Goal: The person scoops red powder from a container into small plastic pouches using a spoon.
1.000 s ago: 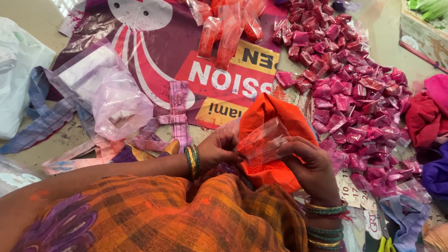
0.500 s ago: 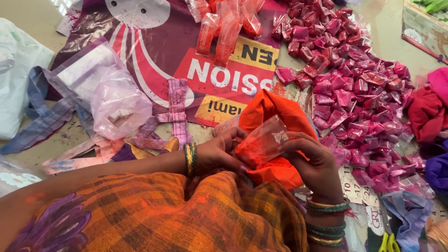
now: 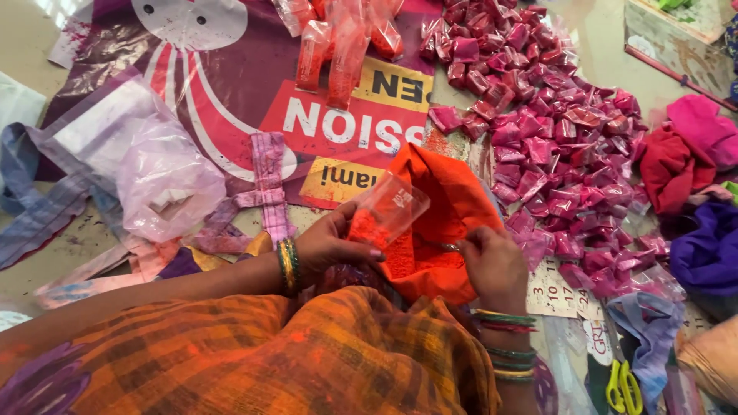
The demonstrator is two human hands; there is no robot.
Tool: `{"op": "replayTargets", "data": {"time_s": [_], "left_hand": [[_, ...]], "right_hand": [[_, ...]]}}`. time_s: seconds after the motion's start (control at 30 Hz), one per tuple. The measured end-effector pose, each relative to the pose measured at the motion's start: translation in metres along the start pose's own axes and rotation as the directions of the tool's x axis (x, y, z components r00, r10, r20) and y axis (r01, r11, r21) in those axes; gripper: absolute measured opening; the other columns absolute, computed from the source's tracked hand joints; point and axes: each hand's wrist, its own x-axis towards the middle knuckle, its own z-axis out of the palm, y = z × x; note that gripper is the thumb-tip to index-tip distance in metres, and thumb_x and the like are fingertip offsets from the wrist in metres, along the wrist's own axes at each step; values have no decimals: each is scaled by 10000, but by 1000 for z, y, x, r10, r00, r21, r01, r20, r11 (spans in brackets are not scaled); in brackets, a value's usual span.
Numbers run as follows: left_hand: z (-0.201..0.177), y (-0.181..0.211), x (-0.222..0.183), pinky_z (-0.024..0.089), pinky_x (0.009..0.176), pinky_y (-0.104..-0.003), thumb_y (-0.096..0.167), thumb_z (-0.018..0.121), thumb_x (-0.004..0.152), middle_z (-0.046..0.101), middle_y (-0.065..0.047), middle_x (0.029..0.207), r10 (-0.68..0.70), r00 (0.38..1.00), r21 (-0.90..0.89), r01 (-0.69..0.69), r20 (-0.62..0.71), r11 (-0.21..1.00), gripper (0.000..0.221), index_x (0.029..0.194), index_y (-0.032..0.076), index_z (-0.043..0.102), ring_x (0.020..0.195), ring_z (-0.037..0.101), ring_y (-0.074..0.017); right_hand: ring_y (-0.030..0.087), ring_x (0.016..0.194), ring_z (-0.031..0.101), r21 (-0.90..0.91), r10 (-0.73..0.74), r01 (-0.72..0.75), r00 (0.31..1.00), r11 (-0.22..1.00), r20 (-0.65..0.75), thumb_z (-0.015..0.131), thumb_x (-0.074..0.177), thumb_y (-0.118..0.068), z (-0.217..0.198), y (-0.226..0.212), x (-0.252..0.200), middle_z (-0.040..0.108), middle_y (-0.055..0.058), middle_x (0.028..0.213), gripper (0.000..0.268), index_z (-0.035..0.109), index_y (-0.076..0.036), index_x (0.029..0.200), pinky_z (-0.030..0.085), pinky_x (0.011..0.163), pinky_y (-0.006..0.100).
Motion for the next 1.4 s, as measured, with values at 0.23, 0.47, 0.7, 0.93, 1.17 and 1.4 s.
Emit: {"op": "replayTargets", "data": {"time_s": [0.23,0.47,0.7,0.93,1.17,1.4], "left_hand": [[-18,-5,10,625,777,-441,691,543,952,708,-166,1222,-50,992,-323,85,117,943,834,1483,49,518,954,756,-314],[-6,16,0,605,764,-428,652,586,898,695,-139,1189,10,984,-267,38,177,963,732,1437,168,485,967,745,-314],[-15,11,7,647,776,-464,104,739,867,686,-97,1101,-77,997,-193,73,-14,978,576,1390,196,515,922,748,-273],[-14,7,10,639,762,-439,131,763,830,687,-74,1128,-104,993,-119,96,-62,988,617,1389,198,511,913,752,-268],[-16,-2,16,617,775,-366,126,802,805,703,-67,1197,-78,994,42,81,-73,996,682,1416,186,504,935,752,-212],[-4,-6,24,633,740,-352,20,794,808,718,-111,1152,-79,997,89,79,0,993,653,1402,140,552,918,737,-226]], "right_hand": [[379,1052,621,-307,-138,82,977,948,-165,792,791,-360,33,-9,-4,619,152,1085,307,773,-148,1013,485,918,520],[370,1073,625,-467,-216,95,953,879,-214,661,867,-252,49,4,1,623,137,1087,175,717,-99,931,493,907,525],[513,786,659,20,-173,184,954,983,-245,612,989,-172,57,2,10,688,243,850,180,600,-26,1093,499,677,623],[312,679,775,537,191,-262,964,802,185,549,1010,-123,81,1,27,735,185,764,179,636,2,1103,622,577,403],[299,644,750,872,212,-300,949,387,232,507,1015,-54,85,36,31,706,201,820,150,585,50,1090,620,545,371],[282,642,735,962,205,-73,979,262,18,570,1004,-11,17,37,8,696,174,793,89,627,53,1027,641,572,371]]}}
